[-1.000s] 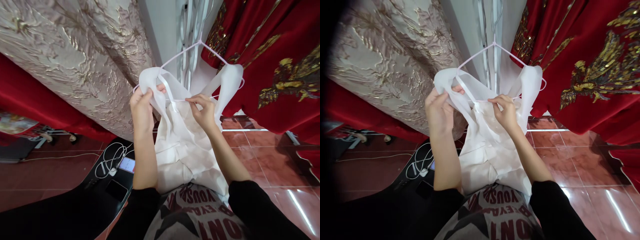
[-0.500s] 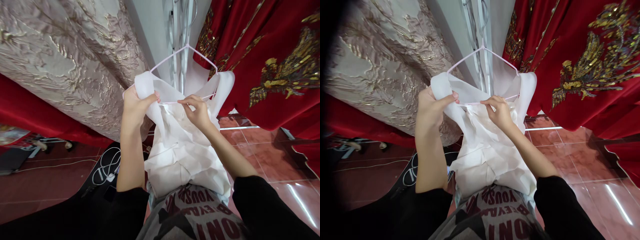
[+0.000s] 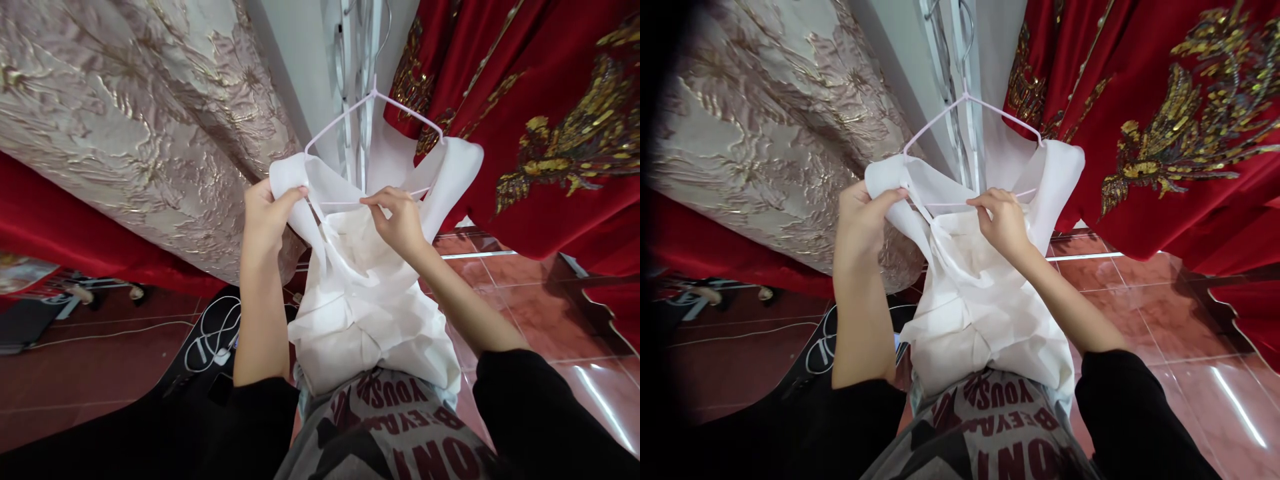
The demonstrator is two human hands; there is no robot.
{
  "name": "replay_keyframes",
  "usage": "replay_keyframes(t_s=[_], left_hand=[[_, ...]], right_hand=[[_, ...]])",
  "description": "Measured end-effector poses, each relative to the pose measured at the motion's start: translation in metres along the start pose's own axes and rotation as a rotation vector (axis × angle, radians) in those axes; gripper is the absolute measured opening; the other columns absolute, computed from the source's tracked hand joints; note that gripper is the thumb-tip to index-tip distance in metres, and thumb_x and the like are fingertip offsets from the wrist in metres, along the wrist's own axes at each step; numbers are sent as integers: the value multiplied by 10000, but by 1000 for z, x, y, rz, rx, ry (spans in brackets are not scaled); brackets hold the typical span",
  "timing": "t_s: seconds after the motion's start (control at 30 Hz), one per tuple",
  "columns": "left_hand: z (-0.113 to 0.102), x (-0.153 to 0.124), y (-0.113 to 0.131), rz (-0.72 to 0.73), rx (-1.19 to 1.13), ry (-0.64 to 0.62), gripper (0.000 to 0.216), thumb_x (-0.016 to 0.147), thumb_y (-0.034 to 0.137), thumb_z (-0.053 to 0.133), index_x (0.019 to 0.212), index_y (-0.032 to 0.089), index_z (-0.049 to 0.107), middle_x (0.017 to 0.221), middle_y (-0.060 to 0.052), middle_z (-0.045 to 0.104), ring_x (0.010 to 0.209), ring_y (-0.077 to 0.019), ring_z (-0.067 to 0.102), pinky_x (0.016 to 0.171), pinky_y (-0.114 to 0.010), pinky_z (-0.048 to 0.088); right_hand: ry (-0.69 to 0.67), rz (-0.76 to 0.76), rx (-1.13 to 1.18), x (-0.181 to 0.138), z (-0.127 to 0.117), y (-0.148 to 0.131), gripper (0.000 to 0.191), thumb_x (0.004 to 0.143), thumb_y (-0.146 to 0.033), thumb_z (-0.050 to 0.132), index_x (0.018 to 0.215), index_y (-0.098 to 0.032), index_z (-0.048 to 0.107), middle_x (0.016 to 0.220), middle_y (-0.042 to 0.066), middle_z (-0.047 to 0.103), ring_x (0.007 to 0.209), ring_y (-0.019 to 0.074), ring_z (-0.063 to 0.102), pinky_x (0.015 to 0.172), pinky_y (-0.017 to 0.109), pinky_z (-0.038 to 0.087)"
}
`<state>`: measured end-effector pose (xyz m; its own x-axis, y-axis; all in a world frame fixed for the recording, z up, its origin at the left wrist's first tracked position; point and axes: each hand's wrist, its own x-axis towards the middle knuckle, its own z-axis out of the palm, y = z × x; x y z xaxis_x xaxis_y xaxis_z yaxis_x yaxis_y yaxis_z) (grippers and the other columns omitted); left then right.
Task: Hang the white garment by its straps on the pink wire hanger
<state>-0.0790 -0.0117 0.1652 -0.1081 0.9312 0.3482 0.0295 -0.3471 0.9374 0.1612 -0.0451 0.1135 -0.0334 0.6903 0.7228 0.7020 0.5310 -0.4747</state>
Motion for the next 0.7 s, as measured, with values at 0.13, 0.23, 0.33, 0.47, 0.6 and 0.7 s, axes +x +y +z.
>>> replay_keyframes(t_s=[0.13, 0.23, 0.33, 0.47, 0.6, 0.7], left_hand=[[0, -6, 17, -93, -79, -134, 88, 755, 220, 678, 816, 178, 726, 875, -85, 730, 909, -290, 730, 847, -409, 635], [-3, -11, 31, -107, -86, -196, 102, 784, 208, 633, 769, 155, 718, 848, -96, 731, 831, -248, 697, 813, -374, 611], [-7, -12, 41, -129, -143, -222, 77, 781, 185, 652, 714, 153, 670, 708, -59, 649, 707, -180, 618, 683, -293, 544], [-9, -3, 51, -265, -295, -250, 37, 812, 193, 721, 826, 170, 696, 623, -6, 498, 601, -142, 514, 584, -257, 484], [-2, 9, 60, -404, -469, -176, 174, 947, 184, 590, 1015, 157, 747, 609, 19, 455, 519, -118, 356, 512, -246, 406], [-1, 13, 57, -448, -601, -47, 259, 1013, 125, 476, 1095, 122, 721, 619, 50, 451, 491, -95, 242, 480, -222, 333]], right_hand=[[-4, -3, -30, 1, -3, 2, 299, 942, -74, 579, 994, -251, 813, 890, 38, 738, 857, 226, 670, 871, 422, 483], [-12, -8, -45, 1, -6, 3, 293, 944, -78, 579, 999, -237, 819, 888, 43, 741, 848, 224, 670, 879, 422, 484], [-39, 15, -52, 2, -10, 1, 288, 954, -88, 568, 1001, -232, 813, 896, 45, 738, 867, 225, 671, 903, 426, 482], [-64, 23, -37, 1, -16, -3, 279, 967, -99, 567, 1007, -230, 810, 904, 46, 739, 871, 224, 669, 908, 424, 485], [-92, 25, -32, 1, -20, -7, 291, 973, -103, 558, 1022, -240, 810, 923, 48, 747, 898, 230, 676, 905, 421, 488], [-101, 31, -48, 1, -21, -6, 293, 972, -104, 556, 1027, -242, 809, 927, 49, 744, 890, 229, 667, 906, 421, 484]])
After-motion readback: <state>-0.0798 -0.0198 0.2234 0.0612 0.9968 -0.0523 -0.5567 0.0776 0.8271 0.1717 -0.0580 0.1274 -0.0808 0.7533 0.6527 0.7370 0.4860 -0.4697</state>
